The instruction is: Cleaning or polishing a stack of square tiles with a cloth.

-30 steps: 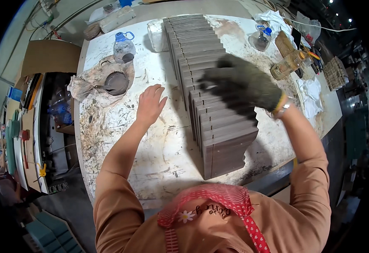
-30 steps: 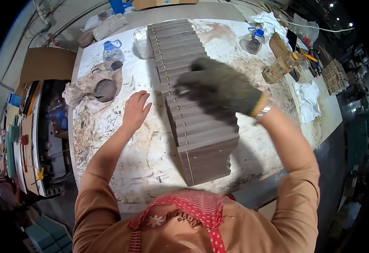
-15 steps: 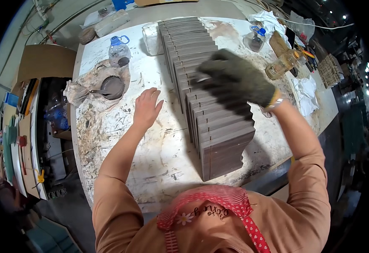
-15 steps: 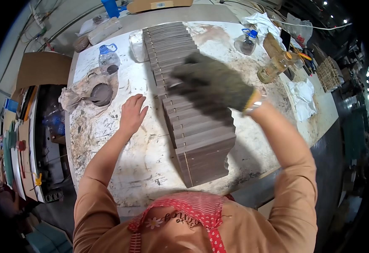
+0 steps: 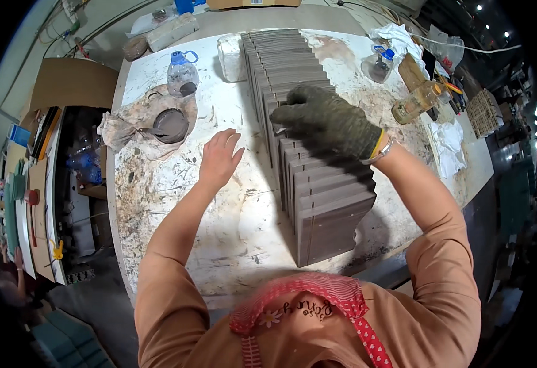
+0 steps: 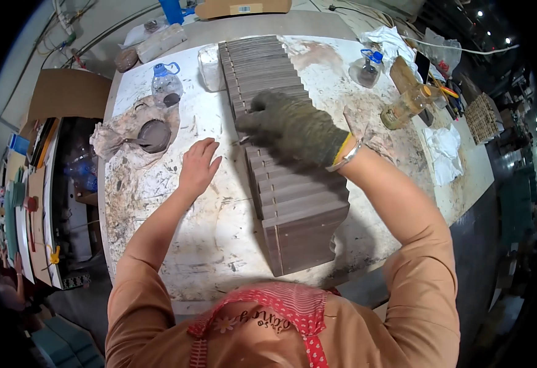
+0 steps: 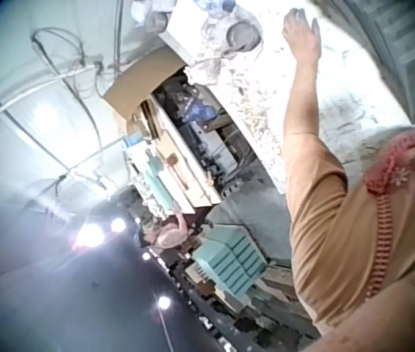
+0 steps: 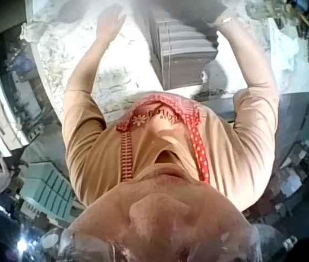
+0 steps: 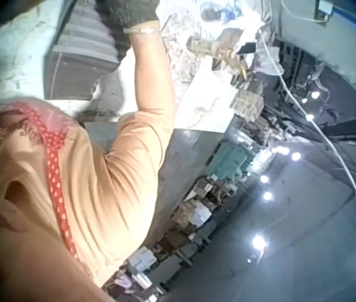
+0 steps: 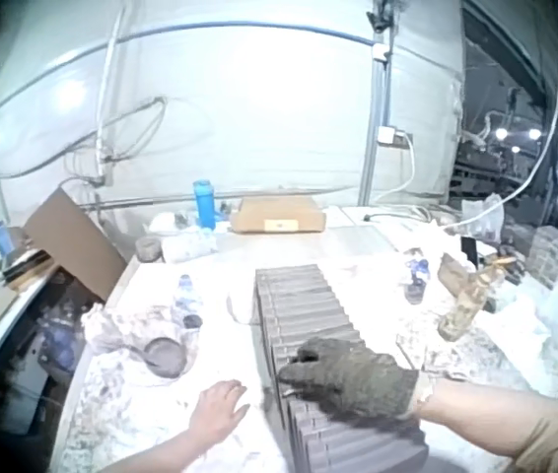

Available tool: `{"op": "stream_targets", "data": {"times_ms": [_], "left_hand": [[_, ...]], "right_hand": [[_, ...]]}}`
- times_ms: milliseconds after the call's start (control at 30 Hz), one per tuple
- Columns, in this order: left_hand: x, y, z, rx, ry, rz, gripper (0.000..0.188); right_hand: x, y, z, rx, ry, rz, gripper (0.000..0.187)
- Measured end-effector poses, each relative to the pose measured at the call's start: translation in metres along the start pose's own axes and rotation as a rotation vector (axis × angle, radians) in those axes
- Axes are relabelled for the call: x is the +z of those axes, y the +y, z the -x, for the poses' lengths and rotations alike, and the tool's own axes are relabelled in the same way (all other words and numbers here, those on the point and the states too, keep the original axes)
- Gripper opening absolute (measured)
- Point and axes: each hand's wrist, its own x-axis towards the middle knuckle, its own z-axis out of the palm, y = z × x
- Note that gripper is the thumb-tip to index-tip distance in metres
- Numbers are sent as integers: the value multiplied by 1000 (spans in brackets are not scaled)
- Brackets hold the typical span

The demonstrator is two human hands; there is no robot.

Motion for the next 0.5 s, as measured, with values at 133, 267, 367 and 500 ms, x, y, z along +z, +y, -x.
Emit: {"op": "stream_targets", "data": {"times_ms": [133, 267, 367, 500], "left_hand": [[-3, -4, 7, -9, 24, 28, 41], [-11, -1, -7, -71, -51, 21, 42], [-14, -5, -27, -98, -68, 30, 42], [8, -10, -49, 76, 54, 37, 45]], "right_hand": [[-32, 24, 43, 344, -93, -120, 22], [-52, 61, 79, 264, 39, 178, 22], [-37, 33, 35, 296, 141, -277, 27], [6, 25, -22, -6, 12, 54, 36]]}}
